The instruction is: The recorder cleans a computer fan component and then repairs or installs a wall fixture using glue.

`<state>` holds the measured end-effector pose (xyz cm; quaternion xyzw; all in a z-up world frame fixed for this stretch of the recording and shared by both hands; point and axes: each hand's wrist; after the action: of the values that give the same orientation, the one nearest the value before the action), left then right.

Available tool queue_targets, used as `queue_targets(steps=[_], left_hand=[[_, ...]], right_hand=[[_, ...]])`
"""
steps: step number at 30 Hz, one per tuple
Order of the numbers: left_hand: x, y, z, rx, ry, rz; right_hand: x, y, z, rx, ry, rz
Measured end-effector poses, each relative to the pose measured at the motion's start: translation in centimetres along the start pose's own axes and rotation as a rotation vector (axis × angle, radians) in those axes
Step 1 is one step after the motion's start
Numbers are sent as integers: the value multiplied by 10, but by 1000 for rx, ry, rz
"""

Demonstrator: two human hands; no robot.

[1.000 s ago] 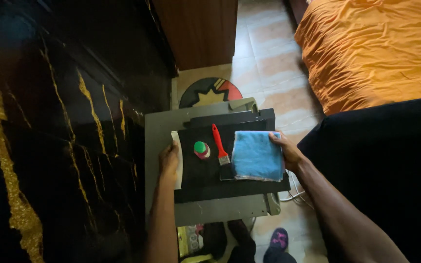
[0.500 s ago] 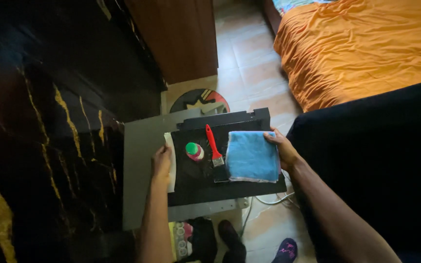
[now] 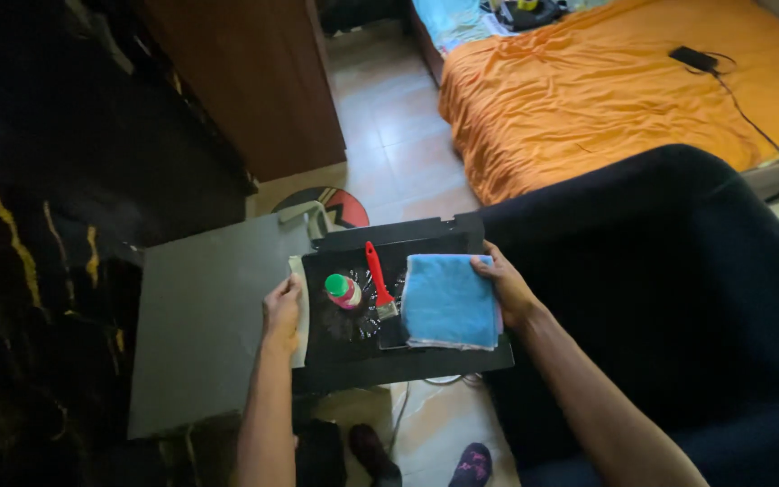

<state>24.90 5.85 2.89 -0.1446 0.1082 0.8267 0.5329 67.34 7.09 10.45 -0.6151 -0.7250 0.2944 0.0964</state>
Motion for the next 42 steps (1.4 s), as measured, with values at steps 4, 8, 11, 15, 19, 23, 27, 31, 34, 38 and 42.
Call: queue_targets(steps=[4, 8, 11, 15, 19, 23, 27, 31, 34, 38, 42], left_hand=[[16, -39, -40, -53, 5, -57], [-7, -88, -28, -29, 17, -110], [-5, -118, -41, 61, -14, -96], [-25, -157, -30, 62, -17, -287], [-27, -202, -38, 91, -23, -337], [-48, -233, -36, 137, -73, -490], [-59, -278, -36, 167, 16, -582], [-106, -300, -7, 143, 186, -768], [-113, -324, -20, 225, 99, -849], [-132, -352, -34, 256, 116, -964], [-151, -377, -46, 288, 143, -1077]], right_hand=[[-25, 36, -24, -40, 50, 30], [-54, 64, -42, -64, 70, 104], [-81, 68, -60, -220, 34, 280], [-116, 87, -68, -301, 54, 421], [-152, 123, -60, -245, 156, 464], [-184, 155, -40, -61, 273, 466], [-224, 153, -41, -71, 275, 708], [-270, 152, -31, -8, 306, 783], [-298, 159, -16, 0, 298, 914], [-336, 146, -10, 22, 266, 1095], [-371, 154, 17, 171, 507, 1033]])
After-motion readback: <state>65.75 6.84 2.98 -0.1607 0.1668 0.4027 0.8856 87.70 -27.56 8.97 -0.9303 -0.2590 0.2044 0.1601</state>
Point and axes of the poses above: each hand's wrist, its own x-axis towards the middle knuckle, its own y-axis out of the back of the hand, z = x × y, and after that the axes turned 5 degrees about y, right-handed
